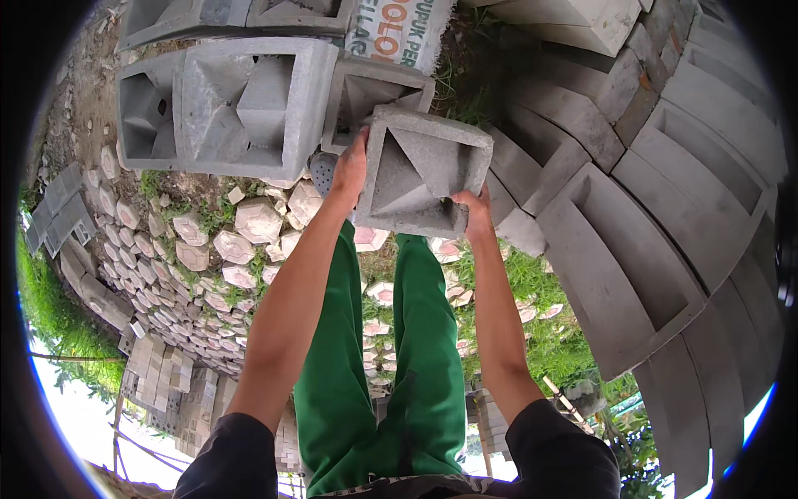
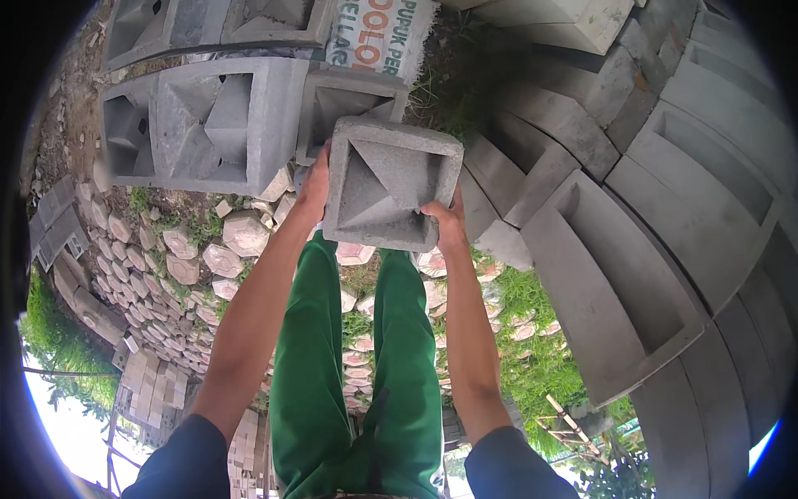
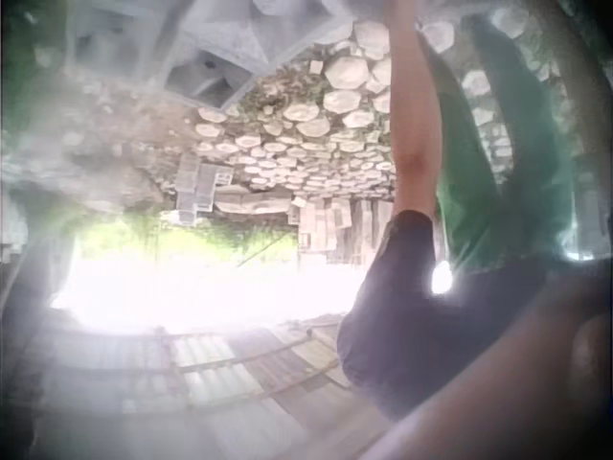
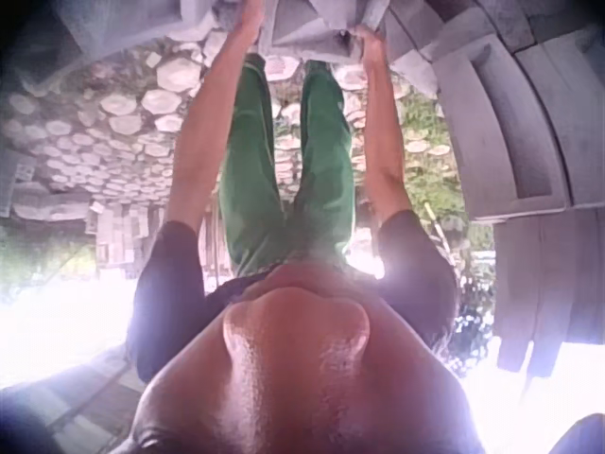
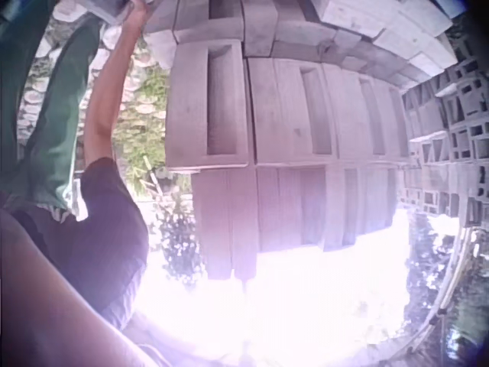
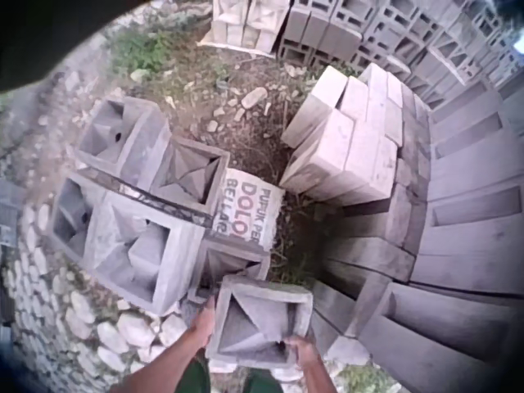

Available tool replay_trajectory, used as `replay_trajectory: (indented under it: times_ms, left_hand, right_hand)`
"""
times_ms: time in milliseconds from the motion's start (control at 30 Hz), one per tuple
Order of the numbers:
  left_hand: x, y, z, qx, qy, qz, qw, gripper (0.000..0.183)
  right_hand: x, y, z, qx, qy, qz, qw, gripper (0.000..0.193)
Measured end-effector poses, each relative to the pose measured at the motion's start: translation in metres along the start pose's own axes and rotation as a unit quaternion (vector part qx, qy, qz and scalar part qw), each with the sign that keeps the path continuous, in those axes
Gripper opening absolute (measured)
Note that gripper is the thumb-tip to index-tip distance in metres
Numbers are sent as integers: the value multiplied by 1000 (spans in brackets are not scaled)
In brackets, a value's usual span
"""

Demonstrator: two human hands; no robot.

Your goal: The person picks up concrete blocks of various shapes, including hollow rectangular and circular-holed designs, and stacks them on top of other stacks.

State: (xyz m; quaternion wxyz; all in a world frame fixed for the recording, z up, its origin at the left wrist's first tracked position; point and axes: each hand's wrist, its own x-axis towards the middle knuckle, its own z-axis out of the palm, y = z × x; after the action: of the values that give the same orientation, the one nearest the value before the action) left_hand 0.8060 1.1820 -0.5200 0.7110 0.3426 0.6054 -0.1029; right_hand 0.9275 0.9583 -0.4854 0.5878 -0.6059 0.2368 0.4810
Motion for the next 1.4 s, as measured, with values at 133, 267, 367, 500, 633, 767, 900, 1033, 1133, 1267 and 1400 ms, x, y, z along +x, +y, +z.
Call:
replay_trajectory:
  times_ms: [133,267,367,500,633,767,900,1033,1133,1267,1400]
  left_hand:
    - [15,17,16,45,41,91,994,70]
    - [35,30,18,76,48,114,989,68]
    - [39,31,24,67,49,139,987,67]
    - [44,29,25,9,46,137,989,67]
    - [51,29,21,-11,28,137,990,68]
    - [49,30,19,20,49,115,992,70]
    - [32,42,22,104,103,111,983,73]
    - [-1,35,26,232,126,188,946,62]
    - [-21,-4,34,299,197,418,835,52]
    - [-63,-43,35,322,200,419,825,77]
    - [-52,-73,33,130,169,170,962,87]
  right_hand:
    - [37,1,-4,2,-7,-30,1000,83]
    - [61,-1,4,26,-27,-51,998,75]
    - [66,-2,3,44,-25,-55,997,71]
    - [72,-2,6,46,-31,-76,996,70]
    - [77,-3,10,35,-22,-72,997,70]
    - [74,1,13,50,-21,-73,996,72]
    - [80,5,13,46,-13,-60,997,75]
    - [82,9,6,65,-9,-54,996,75]
    - [86,13,2,61,-27,-47,997,74]
    - [84,9,6,43,-20,-23,999,70]
    - [82,5,6,49,-10,13,999,66]
